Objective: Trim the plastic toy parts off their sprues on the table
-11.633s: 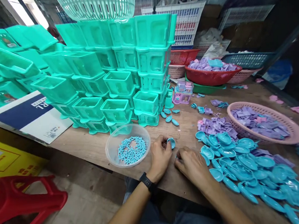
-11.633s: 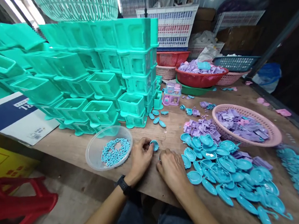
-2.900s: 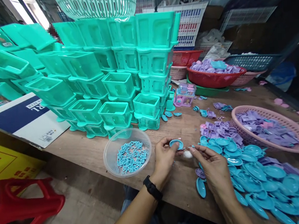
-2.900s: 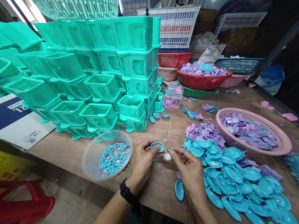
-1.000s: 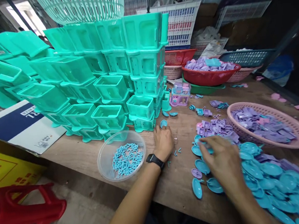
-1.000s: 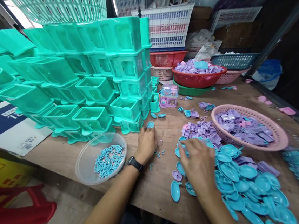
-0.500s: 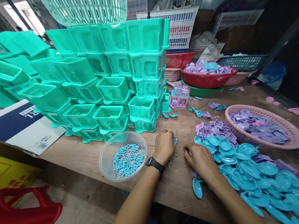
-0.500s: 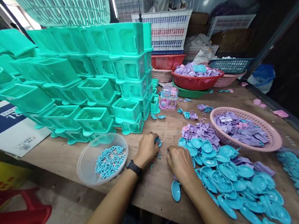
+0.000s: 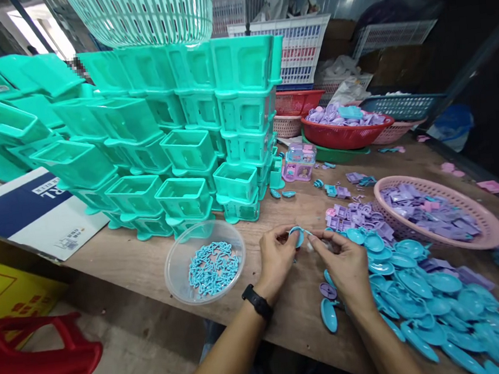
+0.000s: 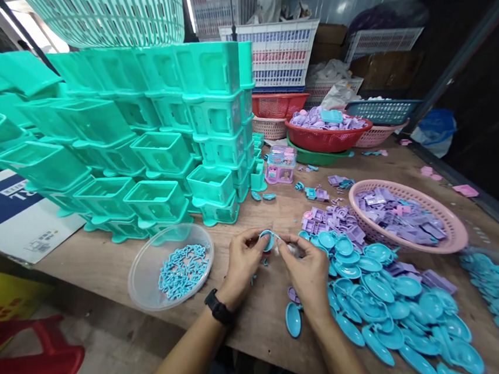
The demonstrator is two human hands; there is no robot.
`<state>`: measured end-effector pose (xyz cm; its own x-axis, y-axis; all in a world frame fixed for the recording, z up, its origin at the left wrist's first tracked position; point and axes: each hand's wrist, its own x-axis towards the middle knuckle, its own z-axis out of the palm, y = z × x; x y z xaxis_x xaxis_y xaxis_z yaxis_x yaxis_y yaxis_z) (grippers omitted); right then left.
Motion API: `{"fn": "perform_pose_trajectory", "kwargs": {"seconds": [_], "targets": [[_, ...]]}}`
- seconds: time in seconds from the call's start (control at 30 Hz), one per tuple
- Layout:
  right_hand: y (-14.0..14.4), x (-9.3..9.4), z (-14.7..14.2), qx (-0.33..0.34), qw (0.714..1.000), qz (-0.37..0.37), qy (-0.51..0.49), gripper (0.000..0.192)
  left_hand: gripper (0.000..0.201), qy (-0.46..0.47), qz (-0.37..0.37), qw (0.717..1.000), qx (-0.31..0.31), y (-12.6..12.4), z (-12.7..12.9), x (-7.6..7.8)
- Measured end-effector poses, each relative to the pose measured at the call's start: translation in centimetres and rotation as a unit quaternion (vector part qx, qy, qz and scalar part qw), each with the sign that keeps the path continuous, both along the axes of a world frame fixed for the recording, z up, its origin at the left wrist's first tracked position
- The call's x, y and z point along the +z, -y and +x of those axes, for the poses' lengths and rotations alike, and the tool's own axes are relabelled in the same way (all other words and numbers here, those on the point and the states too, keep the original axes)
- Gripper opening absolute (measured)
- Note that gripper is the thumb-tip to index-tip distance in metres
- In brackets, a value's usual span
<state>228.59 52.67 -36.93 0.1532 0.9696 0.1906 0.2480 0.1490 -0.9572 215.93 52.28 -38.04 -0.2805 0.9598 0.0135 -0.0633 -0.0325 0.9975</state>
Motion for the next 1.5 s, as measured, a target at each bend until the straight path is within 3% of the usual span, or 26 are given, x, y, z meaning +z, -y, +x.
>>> {"fn": "perform_pose_trajectory", "kwargs": {"seconds": [0.37, 0.63, 0.97, 1.1, 1.33, 1.5], "targets": [[0.3, -0.2, -0.9, -0.019, 0.999, 0.022, -0.014, 0.039, 0.022, -0.067, 0.085, 0.993, 0.041, 0.9, 0.3, 0.2], [0.3, 0.0, -1.1, -0.037, 0.998, 0.019, -0.053, 0.034, 0.021, -0.041, 0.058, 0.997, 0.040, 1.0, 0.5, 0.4], [0.2, -0.1, -1.1, -0.033, 0.999, 0.030, -0.015, 0.030, 0.018, -0.052, 0.057, 0.996, 0.049, 0.9, 0.7, 0.1], [0.1, 0.5, -1.1, -0.044, 0.999, 0.019, -0.005, 0.032, 0.016, -0.138, 0.104, 0.984, 0.051, 1.4, 0.5, 0.4], [-0.7, 0.7, -1.2, 0.007, 0.997, -0.021, -0.081, 0.037, 0.021, -0.364, 0.172, 0.915, 0.031, 1.4, -0.1, 0.0], [-2.0, 0.2, 0.1, 0.012, 0.999, -0.023, -0.041, 0.039, 0.018, -0.366, 0.194, 0.910, -0.021, 0.7, -0.4, 0.2]]}}
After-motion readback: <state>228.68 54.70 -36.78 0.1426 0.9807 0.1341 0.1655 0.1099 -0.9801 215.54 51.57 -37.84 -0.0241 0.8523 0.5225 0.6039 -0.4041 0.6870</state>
